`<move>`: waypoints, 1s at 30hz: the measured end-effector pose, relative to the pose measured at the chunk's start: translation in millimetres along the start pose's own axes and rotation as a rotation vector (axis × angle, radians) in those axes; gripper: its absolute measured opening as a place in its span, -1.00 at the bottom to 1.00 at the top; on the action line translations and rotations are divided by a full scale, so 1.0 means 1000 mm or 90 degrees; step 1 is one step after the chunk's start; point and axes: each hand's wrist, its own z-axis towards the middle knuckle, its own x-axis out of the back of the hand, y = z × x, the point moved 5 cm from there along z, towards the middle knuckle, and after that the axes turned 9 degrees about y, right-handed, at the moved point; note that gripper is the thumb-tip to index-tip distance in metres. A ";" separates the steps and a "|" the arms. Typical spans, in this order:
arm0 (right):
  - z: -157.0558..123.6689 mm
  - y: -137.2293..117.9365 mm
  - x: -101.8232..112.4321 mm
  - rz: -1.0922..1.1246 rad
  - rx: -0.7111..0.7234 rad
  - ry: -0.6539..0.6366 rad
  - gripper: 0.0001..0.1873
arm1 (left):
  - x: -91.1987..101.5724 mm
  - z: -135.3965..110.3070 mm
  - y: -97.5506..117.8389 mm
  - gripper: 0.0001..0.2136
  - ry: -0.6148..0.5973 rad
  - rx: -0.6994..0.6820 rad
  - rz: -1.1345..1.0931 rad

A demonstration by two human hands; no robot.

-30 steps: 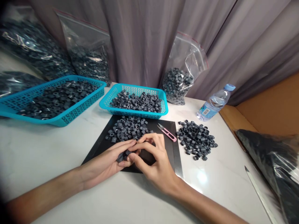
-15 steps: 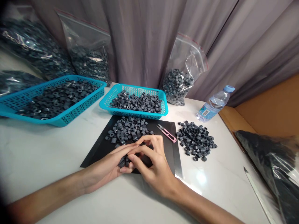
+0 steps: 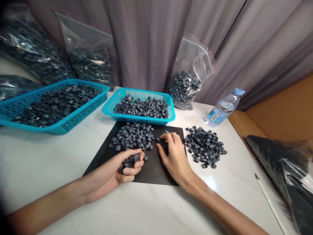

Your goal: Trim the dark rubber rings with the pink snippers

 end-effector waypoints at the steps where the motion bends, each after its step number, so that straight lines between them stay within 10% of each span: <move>1: 0.000 0.000 -0.001 0.002 0.004 -0.004 -0.86 | 0.000 0.000 0.000 -0.80 -0.005 0.006 -0.003; 20: -0.009 -0.036 0.011 0.147 0.091 0.067 -0.91 | -0.003 0.000 0.005 -0.78 0.012 -0.008 0.003; 30: -0.028 -0.064 0.001 0.279 0.140 -0.082 -0.82 | 0.003 -0.001 0.006 -0.84 0.111 -0.131 0.094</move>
